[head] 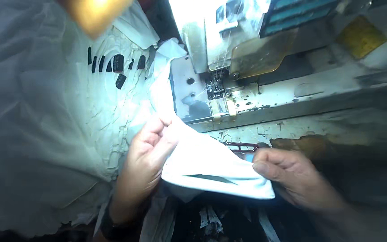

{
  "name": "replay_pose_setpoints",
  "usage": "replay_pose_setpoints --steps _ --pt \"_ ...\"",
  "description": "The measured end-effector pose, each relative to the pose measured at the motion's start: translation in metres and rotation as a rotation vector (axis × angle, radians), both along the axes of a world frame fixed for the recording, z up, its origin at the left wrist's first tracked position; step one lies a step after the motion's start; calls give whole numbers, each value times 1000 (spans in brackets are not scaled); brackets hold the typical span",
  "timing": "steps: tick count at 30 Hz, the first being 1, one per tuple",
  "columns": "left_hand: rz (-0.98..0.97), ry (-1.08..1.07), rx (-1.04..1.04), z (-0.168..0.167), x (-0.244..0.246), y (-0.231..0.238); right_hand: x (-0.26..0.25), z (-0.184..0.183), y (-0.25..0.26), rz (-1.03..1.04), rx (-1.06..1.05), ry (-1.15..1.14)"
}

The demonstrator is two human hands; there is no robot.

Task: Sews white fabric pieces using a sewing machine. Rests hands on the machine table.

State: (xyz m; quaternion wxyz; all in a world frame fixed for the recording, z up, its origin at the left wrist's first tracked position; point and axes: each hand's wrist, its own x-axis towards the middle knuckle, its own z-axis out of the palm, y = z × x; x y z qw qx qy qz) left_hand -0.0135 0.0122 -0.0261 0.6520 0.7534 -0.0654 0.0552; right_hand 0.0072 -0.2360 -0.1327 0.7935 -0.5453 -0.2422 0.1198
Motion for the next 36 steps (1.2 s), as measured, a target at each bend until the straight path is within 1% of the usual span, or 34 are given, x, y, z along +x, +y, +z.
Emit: replay_pose_setpoints --steps 2,3,4,5,6,7,8,11,14,18,24,26,28,31,32,34,35,36 --pt "76 -178 454 12 24 -3 1 3 7 220 202 369" --pt "85 -242 711 15 41 -3 4 5 11 277 286 531" --pt "77 -240 915 14 63 -5 9 6 14 285 337 637" --pt "54 -190 1032 11 88 -7 15 7 18 240 356 684" --pt "36 -140 1066 4 113 -10 23 8 22 168 356 691" --pt "40 -125 1054 -5 135 -13 29 9 27 83 345 674" --pt "49 -163 1005 -13 151 -16 34 10 33 0 321 635" --pt "0 -299 889 -23 168 -20 37 8 44 -120 238 460" --pt "17 -296 860 -25 170 -19 33 4 48 -160 217 394" --pt "36 -189 873 -29 176 -17 30 3 49 -247 194 323" --pt "24 -221 886 -27 179 -19 31 -3 49 -331 100 235" --pt "28 -174 911 -26 182 -20 37 -4 51 -362 42 187" --pt "41 -142 909 -25 183 -20 41 -5 54 -374 7 151" --pt "46 -178 900 -30 187 -17 44 -6 55 -369 -27 135" --pt "48 -155 903 -29 187 -18 45 -5 53 -357 -74 123" --pt "48 -75 952 -22 188 -18 47 -2 46 -340 -235 40" --pt "44 -19 996 -15 188 -18 45 -2 41 -369 -340 -45" --pt "38 20 1029 -9 186 -17 40 -3 34 -446 -444 -166"
